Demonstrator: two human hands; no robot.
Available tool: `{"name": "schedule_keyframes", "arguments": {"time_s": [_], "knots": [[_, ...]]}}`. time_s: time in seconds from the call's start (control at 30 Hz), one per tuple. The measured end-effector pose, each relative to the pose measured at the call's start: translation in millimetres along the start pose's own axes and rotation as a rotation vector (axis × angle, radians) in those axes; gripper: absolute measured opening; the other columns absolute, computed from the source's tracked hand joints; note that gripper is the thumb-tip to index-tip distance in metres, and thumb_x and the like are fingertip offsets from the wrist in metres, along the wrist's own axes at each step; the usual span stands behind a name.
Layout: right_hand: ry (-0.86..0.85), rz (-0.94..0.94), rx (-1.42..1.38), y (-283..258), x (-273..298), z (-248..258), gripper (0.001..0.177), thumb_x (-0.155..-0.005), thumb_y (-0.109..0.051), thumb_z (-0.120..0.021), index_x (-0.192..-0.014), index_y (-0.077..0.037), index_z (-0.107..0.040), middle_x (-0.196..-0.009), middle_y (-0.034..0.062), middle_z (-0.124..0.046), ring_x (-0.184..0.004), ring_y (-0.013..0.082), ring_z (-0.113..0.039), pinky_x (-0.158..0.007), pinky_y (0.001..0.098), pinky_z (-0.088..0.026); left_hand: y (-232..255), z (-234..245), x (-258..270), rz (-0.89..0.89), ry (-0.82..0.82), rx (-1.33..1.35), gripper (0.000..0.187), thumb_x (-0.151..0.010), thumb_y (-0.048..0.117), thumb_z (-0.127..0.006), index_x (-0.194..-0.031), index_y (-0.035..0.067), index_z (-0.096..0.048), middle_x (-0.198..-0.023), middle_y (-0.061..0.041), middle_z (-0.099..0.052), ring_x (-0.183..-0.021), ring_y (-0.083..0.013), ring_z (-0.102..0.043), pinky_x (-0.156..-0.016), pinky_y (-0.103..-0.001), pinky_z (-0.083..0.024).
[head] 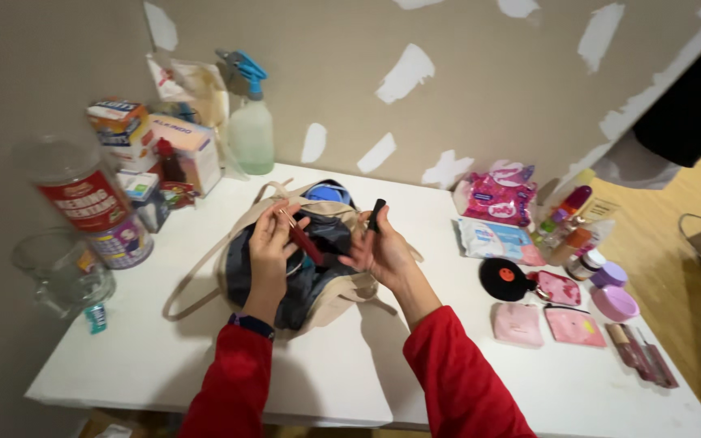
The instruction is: The person takes items out of a beige handbag on a white table and places them on the tabletop, including a water bottle, sunglasses, keys, pouches, cables, and cosmetic items, arranging them across the table as the bag is emptied.
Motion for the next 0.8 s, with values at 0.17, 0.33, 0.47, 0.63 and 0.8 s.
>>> {"name": "schedule_keyframes", "arguments": {"time_s": [0.17,0.33,0.47,0.63,0.8], "knots": [[-0.045,-0.022,0.058,-37,42,34,0.052,-0.101,-0.032,-0.049,-0.147,-0.008,-0.047,-0.084,0.0073,-0.064,-0.071,0.0201,-0.065,-0.074,0.0394,-0.060,-36,-54,-4,0.298,-0.031,0.427,0.047,-0.100,0.041,-0.042,-0.143,0.022,-0.045,-0.135,-0.007,-0.062,-0.123,-0.0306,-0.062,-0.101,-0.051,-0.051],[0.077,0.015,0.265,-63,96,79,0.063,-0.082,0.005,-0.064,-0.144,0.000,-0.051,-0.095,0.0073,-0.067,-0.087,0.0210,-0.069,-0.089,0.0354,-0.058,-122,-104,2,0.480,-0.012,0.472,0.043,-0.107,0.048,-0.048,-0.136,0.017,-0.054,-0.102,-0.006,-0.061,-0.087,-0.0188,-0.060,-0.075,-0.037,-0.051],[0.399,0.040,0.366,-77,158,139,0.046,-0.086,0.006,-0.068,-0.131,0.002,-0.063,-0.101,0.0121,-0.073,-0.089,0.0206,-0.070,-0.080,0.0319,-0.055,-195,-158,36,0.629,-0.054,0.421,0.031,-0.110,0.042,-0.055,-0.122,0.014,-0.057,-0.088,-0.003,-0.059,-0.071,-0.0125,-0.054,-0.059,-0.027,-0.047],[0.754,0.190,0.333,-111,251,236,0.038,-0.085,0.002,-0.070,-0.124,0.001,-0.070,-0.101,0.0079,-0.073,-0.090,0.0181,-0.071,-0.083,0.0316,-0.057,-269,-254,88,0.922,-0.065,0.449,0.029,-0.101,0.019,-0.049,-0.124,0.006,-0.060,-0.093,-0.009,-0.064,-0.073,-0.0188,-0.061,-0.061,-0.031,-0.054],[1.178,0.370,0.659,-147,362,329,0.033,-0.081,-0.004,-0.079,-0.113,0.005,-0.076,-0.093,0.0059,-0.075,-0.082,0.0167,-0.068,-0.077,0.0323,-0.054,-326,-337,141,0.957,-0.224,0.502,0.044,-0.093,0.005,-0.056,-0.136,0.008,-0.059,-0.103,-0.010,-0.064,-0.083,-0.0222,-0.067,-0.077,-0.035,-0.060]]}}
Point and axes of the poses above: each hand's wrist, its own x-axis away from the middle knuckle, its own z-axis out of the back of the hand, y = z × x, the point moved 5 cm from there along -x, towards the middle knuckle
